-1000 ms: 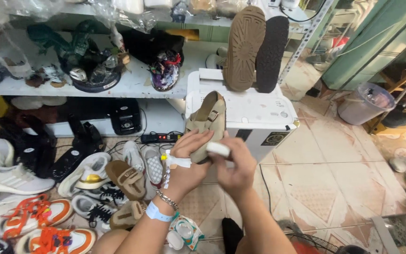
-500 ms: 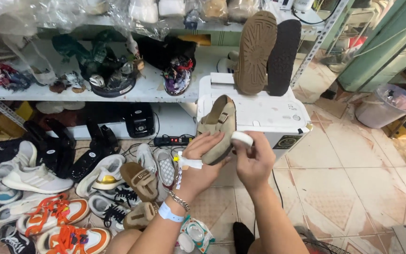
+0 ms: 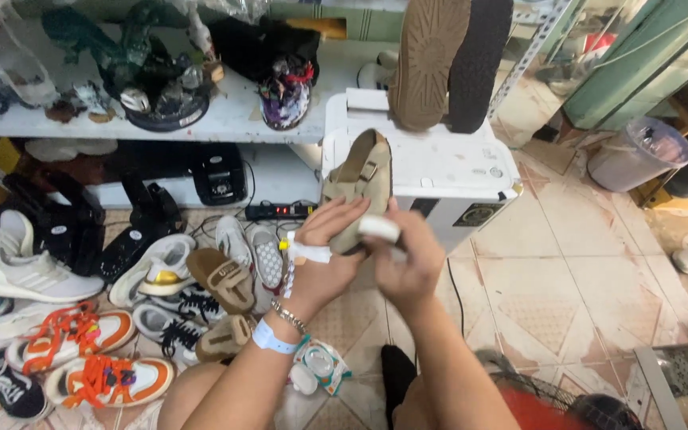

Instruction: The person sits on the floor and cleans a beige slip-on shoe using a white eraser-like tool. They rub the tool along the upper, strap, and sole areas, rotating the shoe to access different sides.

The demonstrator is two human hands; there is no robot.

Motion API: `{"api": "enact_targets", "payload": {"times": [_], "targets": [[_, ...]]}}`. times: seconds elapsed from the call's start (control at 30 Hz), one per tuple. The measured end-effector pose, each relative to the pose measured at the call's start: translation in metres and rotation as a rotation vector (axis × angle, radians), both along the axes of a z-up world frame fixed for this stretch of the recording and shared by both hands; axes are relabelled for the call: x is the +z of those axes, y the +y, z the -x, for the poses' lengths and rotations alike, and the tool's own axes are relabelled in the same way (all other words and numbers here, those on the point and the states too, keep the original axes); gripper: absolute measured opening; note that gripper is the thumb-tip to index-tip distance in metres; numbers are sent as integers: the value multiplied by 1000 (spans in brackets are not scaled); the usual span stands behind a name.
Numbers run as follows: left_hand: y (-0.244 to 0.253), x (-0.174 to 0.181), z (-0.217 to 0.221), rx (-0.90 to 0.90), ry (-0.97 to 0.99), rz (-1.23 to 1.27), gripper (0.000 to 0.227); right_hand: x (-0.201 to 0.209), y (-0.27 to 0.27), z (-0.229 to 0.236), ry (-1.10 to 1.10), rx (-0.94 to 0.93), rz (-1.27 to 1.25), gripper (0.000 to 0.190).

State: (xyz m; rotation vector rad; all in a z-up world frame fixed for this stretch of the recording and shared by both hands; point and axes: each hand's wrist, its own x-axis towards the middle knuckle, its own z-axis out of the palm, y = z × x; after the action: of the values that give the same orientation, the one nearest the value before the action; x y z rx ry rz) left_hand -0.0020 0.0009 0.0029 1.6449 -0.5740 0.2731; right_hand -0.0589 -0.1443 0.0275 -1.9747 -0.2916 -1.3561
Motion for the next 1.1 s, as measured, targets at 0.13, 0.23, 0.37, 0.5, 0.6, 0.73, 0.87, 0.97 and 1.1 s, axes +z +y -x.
{"api": "enact_targets", "payload": {"times": [0.13,0.23,0.37,0.5,0.6,0.73,0.87,0.97,1.1], "targets": [[-2,-3,3,22,-1,34,75,-21,-43,-25,16,-55,-16,14],[-2,-3,2,6,-17,27,71,-8,-23,-10,10,-11,-26,12],[-2,-2,3,9,-32,12,64,1,-13,-7,15,24,-9,13],[-5,2,3,23,-35,23,69,-2,-33,-15,19,94,-40,10],[0,-1,5,18,-43,13,57,17,13,9,-21,38,64,21],[-4,2,4,28,-33,6,64,-13,-25,-18,-52,-30,32,20],[-2,0,3,12,-11,5,70,-6,-14,-8,1,75,-55,25],[-2,2,3,3,-2,-17,67,-9,-11,-3,0,28,-1,26],[-5,-1,1,19,20,-10,74,-28,-59,-33,19,6,-149,12]]}}
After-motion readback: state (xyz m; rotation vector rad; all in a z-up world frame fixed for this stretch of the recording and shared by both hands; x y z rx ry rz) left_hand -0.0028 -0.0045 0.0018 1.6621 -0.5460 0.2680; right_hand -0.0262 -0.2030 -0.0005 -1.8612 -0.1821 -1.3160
